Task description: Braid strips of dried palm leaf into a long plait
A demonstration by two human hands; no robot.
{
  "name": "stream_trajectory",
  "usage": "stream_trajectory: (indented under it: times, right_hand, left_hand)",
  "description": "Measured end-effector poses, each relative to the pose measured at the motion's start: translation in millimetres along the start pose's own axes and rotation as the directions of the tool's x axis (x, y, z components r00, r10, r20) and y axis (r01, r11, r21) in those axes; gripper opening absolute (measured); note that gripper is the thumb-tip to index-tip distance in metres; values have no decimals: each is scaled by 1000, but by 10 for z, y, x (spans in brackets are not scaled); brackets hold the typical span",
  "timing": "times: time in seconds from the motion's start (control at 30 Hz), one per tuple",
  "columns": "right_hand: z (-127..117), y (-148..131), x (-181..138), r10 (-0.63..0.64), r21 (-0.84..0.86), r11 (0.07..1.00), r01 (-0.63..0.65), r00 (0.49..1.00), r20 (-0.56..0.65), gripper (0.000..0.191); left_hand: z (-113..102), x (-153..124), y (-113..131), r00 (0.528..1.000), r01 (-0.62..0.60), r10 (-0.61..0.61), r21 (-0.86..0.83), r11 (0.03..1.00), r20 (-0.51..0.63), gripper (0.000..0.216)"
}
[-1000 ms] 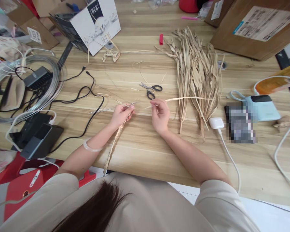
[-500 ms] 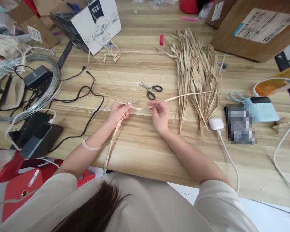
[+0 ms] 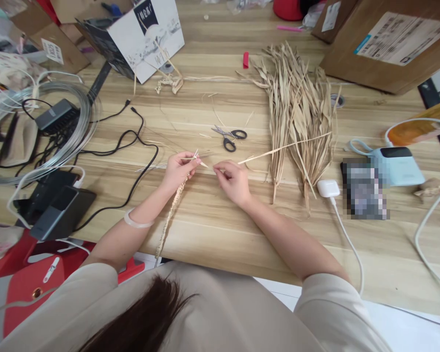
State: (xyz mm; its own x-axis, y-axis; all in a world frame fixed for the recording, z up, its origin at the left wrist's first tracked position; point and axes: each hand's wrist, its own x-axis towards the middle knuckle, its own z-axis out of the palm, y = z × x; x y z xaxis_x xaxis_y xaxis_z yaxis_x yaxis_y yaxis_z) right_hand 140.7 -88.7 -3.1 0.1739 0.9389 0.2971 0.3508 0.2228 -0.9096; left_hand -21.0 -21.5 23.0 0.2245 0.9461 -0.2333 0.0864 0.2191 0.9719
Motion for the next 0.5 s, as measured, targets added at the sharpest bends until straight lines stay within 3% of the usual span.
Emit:
stream_trajectory:
  times: [0.23, 0.5]
  right_hand:
    - [14, 33, -49, -306, -221, 925, 310, 951, 49, 21]
    - [10, -36, -36, -169, -226, 956, 187, 981, 93, 20]
  left_hand:
    - [-3, 7, -1, 1000, 3, -3, 2, 1000, -5, 21]
    - [-7, -1, 4, 1000, -11, 11, -32, 999, 20, 24]
